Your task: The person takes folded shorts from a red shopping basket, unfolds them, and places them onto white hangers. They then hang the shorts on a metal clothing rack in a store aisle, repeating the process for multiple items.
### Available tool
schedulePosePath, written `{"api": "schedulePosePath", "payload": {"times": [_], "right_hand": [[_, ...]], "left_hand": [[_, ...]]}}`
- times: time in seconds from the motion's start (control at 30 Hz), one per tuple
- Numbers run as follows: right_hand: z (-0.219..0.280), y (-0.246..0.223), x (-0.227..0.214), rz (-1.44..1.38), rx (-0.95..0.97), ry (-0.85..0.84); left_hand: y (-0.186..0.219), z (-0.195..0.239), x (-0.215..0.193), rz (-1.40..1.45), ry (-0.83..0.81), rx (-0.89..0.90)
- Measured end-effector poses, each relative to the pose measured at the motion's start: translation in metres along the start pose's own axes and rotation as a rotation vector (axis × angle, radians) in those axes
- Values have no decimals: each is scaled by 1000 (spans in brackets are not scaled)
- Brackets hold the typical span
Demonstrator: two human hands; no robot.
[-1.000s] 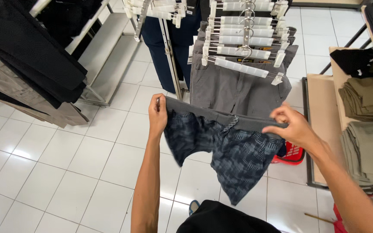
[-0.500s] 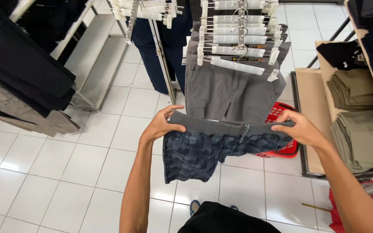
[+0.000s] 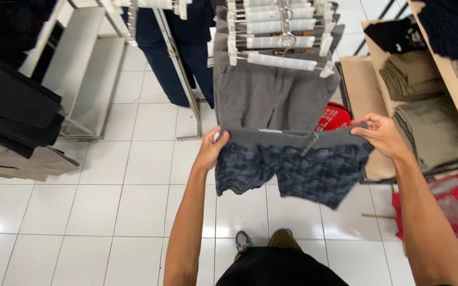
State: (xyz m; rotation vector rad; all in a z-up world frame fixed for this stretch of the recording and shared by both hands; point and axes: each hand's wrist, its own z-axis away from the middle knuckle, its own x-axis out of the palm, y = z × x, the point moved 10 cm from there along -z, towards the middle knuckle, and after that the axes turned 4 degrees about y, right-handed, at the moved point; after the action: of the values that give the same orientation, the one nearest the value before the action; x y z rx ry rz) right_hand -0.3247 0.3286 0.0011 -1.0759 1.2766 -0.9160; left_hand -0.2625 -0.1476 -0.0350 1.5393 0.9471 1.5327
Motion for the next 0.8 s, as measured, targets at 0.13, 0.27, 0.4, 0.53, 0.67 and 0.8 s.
{"api": "schedulePosePath", "payload": {"times": [0.13, 0.27, 0.4, 0.53, 0.67, 0.8], "right_hand": [[39, 4, 8, 157, 299, 5], [32, 31, 12, -70, 153, 121], [-3, 50, 7, 62, 81, 287], [-56, -18, 22, 706, -257, 394], [-84, -149, 123, 420, -686, 113], [-104, -252, 215, 299, -912, -97]], "left_hand": [[19, -8, -5, -137, 67, 61], [25, -16, 8, -319, 113, 122], [20, -26, 27, -484, 158, 236], [11, -45, 71, -462, 57, 186], [-8, -69, 98, -496, 38, 115], [-17, -72, 123, -469, -45, 119]]}}
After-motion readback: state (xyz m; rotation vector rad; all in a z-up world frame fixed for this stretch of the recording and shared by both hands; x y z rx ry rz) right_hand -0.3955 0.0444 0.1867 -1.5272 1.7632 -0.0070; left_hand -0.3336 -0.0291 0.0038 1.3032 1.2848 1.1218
